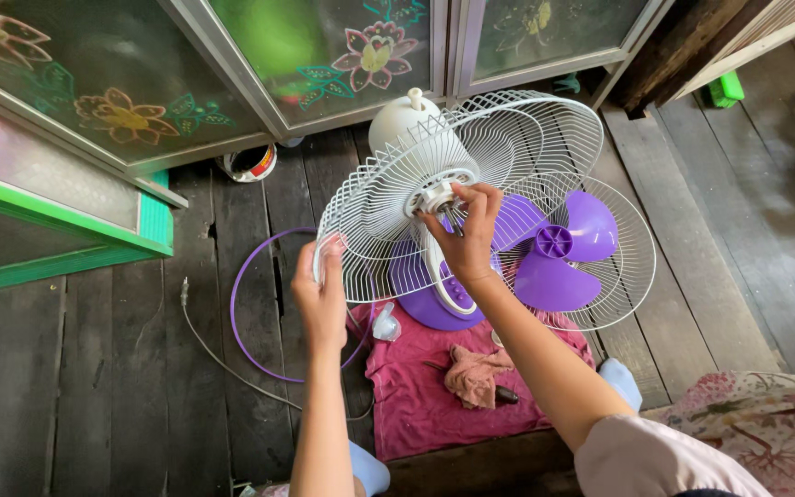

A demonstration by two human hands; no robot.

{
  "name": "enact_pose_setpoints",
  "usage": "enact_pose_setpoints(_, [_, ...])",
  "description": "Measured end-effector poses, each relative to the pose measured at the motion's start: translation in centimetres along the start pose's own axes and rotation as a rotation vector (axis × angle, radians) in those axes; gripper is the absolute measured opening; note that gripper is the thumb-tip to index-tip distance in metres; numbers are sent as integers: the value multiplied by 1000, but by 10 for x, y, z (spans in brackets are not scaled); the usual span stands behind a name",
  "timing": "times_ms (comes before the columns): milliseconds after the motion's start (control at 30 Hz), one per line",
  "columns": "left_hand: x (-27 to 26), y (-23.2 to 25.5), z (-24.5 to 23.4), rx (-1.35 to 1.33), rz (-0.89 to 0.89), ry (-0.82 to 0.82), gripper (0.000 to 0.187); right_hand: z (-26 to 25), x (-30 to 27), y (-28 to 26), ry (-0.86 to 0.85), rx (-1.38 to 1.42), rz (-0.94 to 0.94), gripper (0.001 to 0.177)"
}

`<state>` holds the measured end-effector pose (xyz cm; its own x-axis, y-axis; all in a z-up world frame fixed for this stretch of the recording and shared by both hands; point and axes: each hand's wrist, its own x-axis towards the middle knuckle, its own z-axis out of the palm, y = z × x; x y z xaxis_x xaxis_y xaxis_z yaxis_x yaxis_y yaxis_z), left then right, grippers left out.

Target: The person assembles a small electric fan by attaching the front grille, inserting the fan blade, securing it with a nut, and fitting the rear protective ring. The person uses a cloth to wipe parts and handles the fan components by hand.

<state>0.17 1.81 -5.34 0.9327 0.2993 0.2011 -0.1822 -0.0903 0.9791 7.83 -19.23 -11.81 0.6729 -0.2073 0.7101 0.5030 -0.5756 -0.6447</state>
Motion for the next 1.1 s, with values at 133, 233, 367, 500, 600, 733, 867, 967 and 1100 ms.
enact_pose_setpoints(133, [17, 13, -9, 125, 65, -63, 27, -1, 4, 1, 21, -55, -83, 79])
enact_pose_setpoints(233, [26, 16, -5, 51, 117, -69, 31, 1, 3, 7, -1, -93, -162, 77])
enact_pose_setpoints(367, [25, 10, 2, 84, 156, -31, 29, 6, -5, 15, 6, -93, -150, 70])
enact_pose_setpoints(500, [19, 1, 8, -2, 125, 12, 27, 9, -10, 23, 16, -79, -176, 71])
enact_pose_setpoints(600, [16, 1, 10, 36, 111, 34, 25, 7, -7, 24, 19, -79, -202, 71])
enact_pose_setpoints(733, [14, 7, 9, 61, 104, 11, 25, 4, -4, 19, -4, -74, -188, 69])
enact_pose_setpoints(867, [14, 5, 10, 46, 95, 26, 24, 6, -7, 14, -3, -83, -143, 69])
enact_pose_setpoints(967, [9, 1, 9, 89, 95, 51, 22, 8, -11, 14, 40, -69, -122, 69])
enact_pose_setpoints(1100, [8, -2, 6, 104, 104, 45, 22, 10, -6, 15, 32, -76, -157, 72])
